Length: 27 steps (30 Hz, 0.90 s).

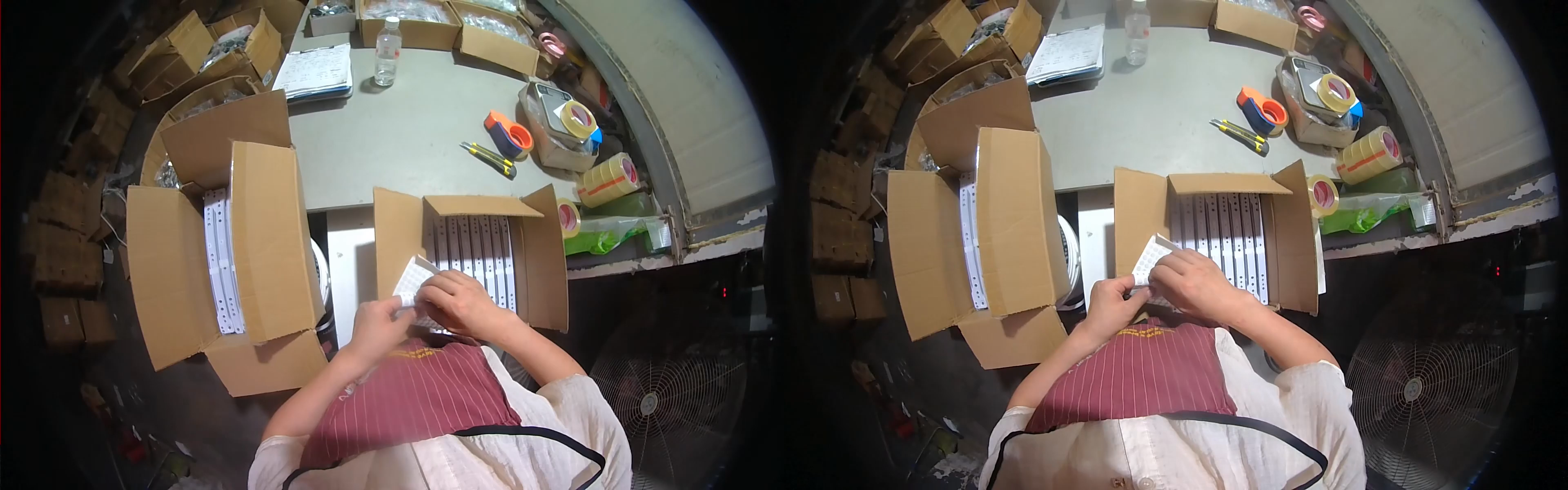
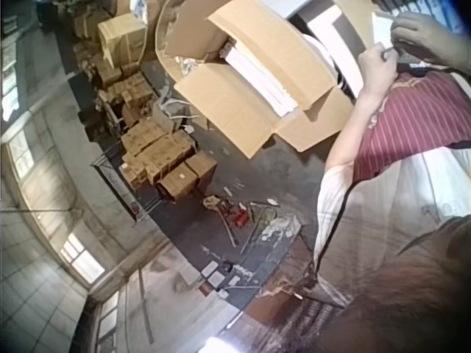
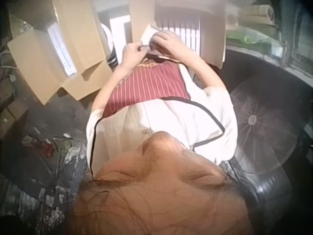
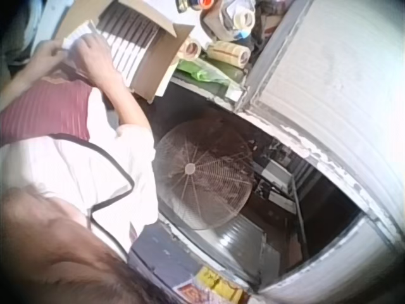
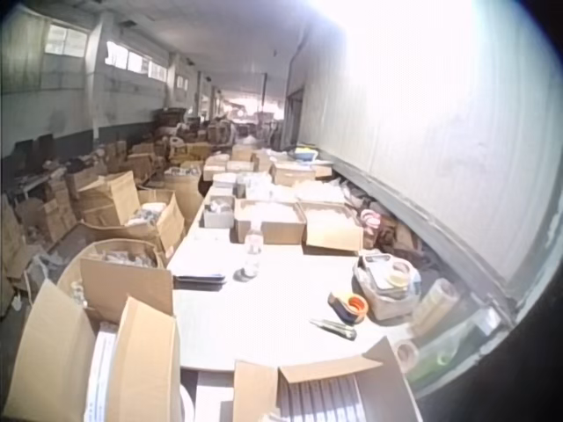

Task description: The person sorts and packs metal drawer slides into cardboard boxes by hand, including organizing small white packets within the boxes.

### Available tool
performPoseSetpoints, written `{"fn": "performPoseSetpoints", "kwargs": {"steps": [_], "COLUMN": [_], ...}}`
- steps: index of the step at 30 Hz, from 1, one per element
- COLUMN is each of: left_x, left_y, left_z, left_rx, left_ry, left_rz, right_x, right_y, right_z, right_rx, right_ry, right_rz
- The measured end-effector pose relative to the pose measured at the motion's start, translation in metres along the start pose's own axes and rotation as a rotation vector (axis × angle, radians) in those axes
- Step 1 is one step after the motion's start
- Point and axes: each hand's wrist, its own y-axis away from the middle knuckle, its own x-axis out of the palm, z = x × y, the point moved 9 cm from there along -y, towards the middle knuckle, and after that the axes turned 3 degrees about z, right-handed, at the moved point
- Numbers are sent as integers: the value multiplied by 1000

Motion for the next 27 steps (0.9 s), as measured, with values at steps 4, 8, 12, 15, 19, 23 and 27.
{"fn": "performPoseSetpoints", "kwargs": {"steps": [4,8,12,15,19,23,27], "left_x": [1,0,-4,-2,-3,-2,-1], "left_y": [2,7,6,3,2,2,0], "left_z": [-15,-27,-26,-19,-17,-11,-9], "left_rx": [46,146,82,69,61,42,61], "left_ry": [-19,-38,-39,-53,-39,-11,14], "left_rz": [0,-39,5,19,16,8,0], "right_x": [-4,-5,-21,-16,-10,-8,-9], "right_y": [3,15,66,112,112,117,121], "right_z": [-1,-40,-156,-230,-229,-234,-235], "right_rx": [-20,16,242,502,336,368,311], "right_ry": [-28,-108,579,726,741,740,787], "right_rz": [-34,-137,-94,251,153,111,72]}}
